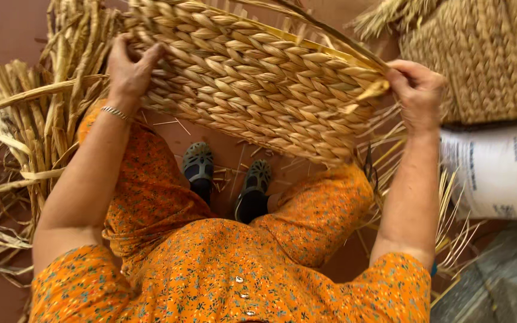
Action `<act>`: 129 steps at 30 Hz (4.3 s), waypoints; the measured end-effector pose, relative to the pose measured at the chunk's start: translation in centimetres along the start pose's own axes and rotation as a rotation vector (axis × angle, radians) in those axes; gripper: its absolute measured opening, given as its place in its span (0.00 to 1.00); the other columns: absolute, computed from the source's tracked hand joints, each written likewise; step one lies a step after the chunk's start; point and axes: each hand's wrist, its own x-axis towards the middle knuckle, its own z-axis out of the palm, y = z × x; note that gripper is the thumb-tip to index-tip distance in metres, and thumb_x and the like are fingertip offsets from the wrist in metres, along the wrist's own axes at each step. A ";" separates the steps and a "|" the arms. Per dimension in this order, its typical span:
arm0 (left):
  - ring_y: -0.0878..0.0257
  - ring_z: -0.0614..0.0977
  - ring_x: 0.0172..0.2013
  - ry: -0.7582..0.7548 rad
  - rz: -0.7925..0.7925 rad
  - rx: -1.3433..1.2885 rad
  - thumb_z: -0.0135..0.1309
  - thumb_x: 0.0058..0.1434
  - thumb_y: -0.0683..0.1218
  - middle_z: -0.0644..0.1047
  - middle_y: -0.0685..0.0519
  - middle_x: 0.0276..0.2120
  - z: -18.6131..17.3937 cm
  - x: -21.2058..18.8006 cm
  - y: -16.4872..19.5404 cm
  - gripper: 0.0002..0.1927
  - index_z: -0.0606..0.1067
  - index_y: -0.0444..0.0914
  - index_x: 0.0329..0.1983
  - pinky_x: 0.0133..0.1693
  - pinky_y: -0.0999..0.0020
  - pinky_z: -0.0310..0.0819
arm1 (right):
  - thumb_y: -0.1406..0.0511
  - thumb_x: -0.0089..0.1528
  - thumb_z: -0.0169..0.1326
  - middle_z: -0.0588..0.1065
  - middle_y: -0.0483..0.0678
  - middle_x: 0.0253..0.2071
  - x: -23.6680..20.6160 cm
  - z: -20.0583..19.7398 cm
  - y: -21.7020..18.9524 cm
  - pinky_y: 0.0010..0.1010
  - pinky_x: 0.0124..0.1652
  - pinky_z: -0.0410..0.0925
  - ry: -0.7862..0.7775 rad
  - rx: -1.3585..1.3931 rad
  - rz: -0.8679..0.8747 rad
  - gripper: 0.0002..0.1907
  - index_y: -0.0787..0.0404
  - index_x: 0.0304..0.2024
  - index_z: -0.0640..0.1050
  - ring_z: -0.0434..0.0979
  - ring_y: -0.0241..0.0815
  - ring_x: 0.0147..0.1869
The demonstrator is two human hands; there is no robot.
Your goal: The person sits on the floor with a woven water-hyacinth basket on their lap and weaves flexible plant strands around the basket rim, tucking and tightening them by hand. They occasionally reach to the floor to gather more strands and reposition the basket while continuing to weave.
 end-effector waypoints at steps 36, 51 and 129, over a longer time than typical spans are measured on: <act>0.53 0.82 0.30 -0.432 0.858 0.255 0.57 0.69 0.41 0.80 0.46 0.33 35.3 -7.2 0.6 0.04 0.74 0.38 0.43 0.31 0.58 0.76 | 0.73 0.70 0.60 0.73 0.42 0.42 -4.8 3.3 10.8 0.23 0.43 0.72 0.064 -0.002 -0.107 0.05 0.59 0.46 0.80 0.73 0.32 0.45; 0.51 0.67 0.60 -0.140 1.245 1.040 0.60 0.57 0.36 0.68 0.44 0.60 28.1 -6.7 3.9 0.21 0.67 0.39 0.51 0.57 0.48 0.62 | 0.72 0.61 0.64 0.75 0.52 0.39 -4.8 3.2 7.1 0.38 0.46 0.73 0.063 -0.406 -0.383 0.06 0.63 0.38 0.79 0.78 0.49 0.45; 0.53 0.71 0.44 -0.393 1.077 0.734 0.59 0.62 0.43 0.71 0.50 0.38 26.2 -5.7 1.2 0.07 0.72 0.38 0.38 0.46 0.56 0.65 | 0.70 0.62 0.65 0.76 0.46 0.29 -3.1 8.1 7.5 0.30 0.29 0.72 0.130 -0.462 -0.223 0.04 0.62 0.33 0.83 0.77 0.37 0.30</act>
